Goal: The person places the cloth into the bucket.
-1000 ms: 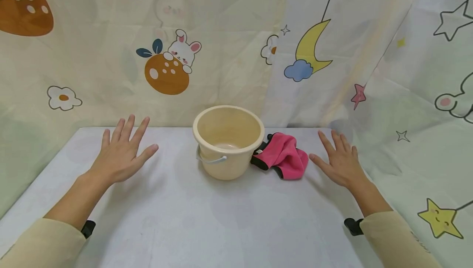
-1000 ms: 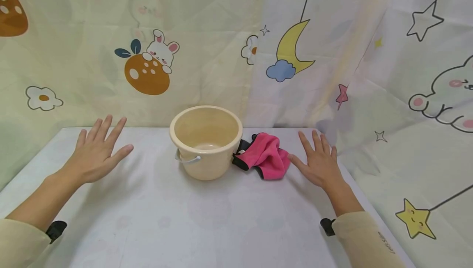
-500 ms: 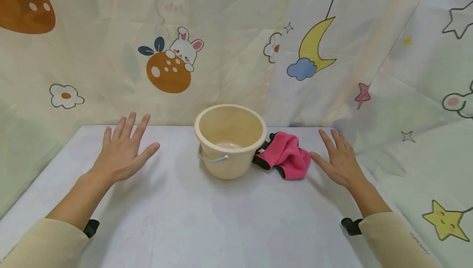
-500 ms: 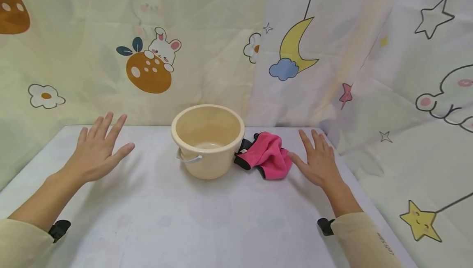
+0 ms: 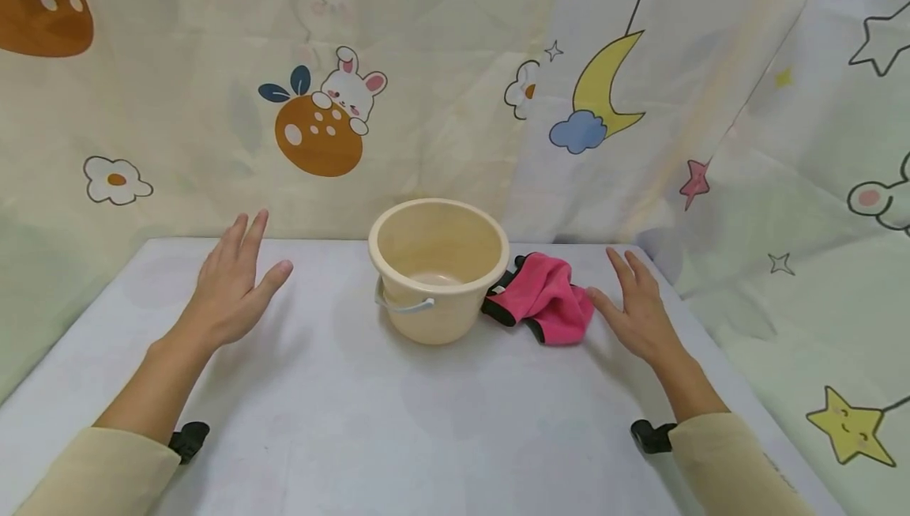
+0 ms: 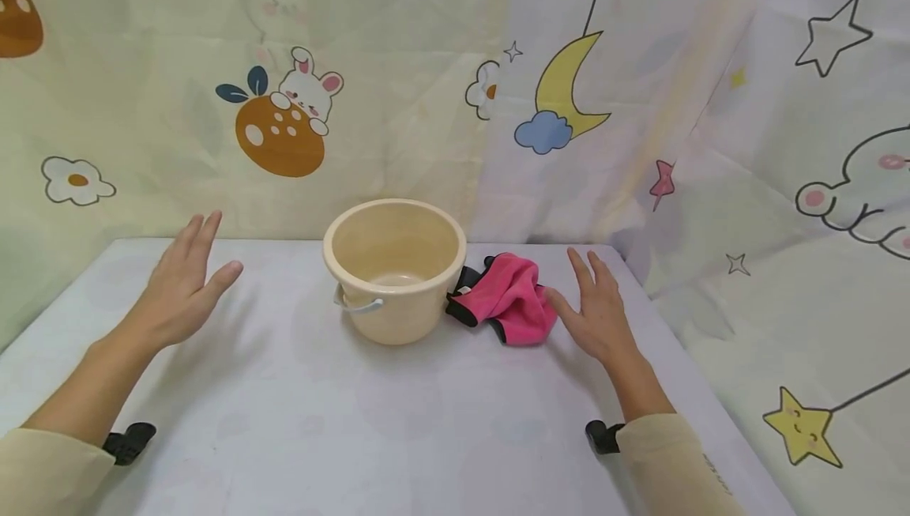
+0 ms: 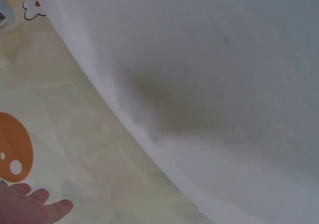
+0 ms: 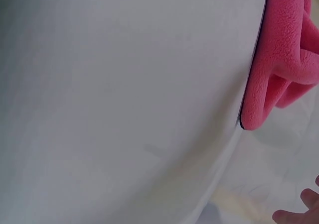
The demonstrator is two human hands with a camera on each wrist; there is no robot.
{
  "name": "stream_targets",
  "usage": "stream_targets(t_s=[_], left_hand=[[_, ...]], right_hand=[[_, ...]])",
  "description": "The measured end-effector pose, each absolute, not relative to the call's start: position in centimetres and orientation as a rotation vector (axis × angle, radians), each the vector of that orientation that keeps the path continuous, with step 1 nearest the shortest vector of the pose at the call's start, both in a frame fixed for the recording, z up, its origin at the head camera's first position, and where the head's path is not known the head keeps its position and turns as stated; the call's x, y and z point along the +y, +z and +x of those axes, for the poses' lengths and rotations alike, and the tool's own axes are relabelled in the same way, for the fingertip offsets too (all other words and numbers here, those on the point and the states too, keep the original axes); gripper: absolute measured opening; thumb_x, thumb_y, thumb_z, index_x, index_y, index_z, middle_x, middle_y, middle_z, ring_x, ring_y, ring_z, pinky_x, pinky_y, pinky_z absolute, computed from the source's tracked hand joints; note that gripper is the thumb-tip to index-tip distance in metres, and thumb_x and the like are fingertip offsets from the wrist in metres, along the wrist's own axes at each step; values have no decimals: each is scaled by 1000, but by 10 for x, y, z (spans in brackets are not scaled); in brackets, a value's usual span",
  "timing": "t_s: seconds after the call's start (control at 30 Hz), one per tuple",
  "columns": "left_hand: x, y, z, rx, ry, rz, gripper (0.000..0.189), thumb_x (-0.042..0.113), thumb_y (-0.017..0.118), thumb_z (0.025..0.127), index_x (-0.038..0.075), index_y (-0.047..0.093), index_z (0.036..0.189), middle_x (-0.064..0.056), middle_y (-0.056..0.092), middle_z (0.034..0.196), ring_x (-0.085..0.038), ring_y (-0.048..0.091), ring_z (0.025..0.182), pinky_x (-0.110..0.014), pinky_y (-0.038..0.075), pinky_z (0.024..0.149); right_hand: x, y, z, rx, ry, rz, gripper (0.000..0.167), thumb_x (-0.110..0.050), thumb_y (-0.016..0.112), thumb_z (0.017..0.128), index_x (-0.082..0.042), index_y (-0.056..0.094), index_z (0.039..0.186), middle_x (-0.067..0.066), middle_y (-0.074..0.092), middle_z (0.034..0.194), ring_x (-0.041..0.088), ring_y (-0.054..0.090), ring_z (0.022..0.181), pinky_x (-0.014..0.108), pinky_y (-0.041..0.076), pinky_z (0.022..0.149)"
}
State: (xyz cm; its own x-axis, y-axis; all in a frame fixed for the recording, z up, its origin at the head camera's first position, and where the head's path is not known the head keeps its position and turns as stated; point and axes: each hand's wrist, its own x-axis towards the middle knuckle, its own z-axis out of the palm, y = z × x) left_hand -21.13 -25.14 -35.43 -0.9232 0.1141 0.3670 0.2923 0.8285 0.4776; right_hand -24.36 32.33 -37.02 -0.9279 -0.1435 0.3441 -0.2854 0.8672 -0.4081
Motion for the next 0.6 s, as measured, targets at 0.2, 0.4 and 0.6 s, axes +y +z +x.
stream_targets(t_s=[0.2,0.4,0.6], left_hand=[[-240,-350,-212,-2694,-868,-312,79,48,42,108,20,-3,167,-25,1,170,-62,10,148,-80,8,112],[-230,-349,-211,-2646,-958,-355,78,45,42,108,19,-2,167,-23,4,170,-54,8,152,-79,8,113],[-220,-350,-212,-2605,-1075,-393,77,42,42,109,20,-2,167,-17,4,172,-46,5,156,-75,9,117]], right_hand=[[314,-370,-242,-2748,728,287,80,-41,59,101,-16,19,165,27,14,166,54,16,150,84,28,103],[304,-369,-244,-2749,764,288,79,-43,60,100,-18,21,165,26,14,167,54,16,150,83,28,104],[297,-367,-244,-2796,780,283,79,-45,58,101,-19,21,166,24,13,168,52,16,151,81,30,105]])
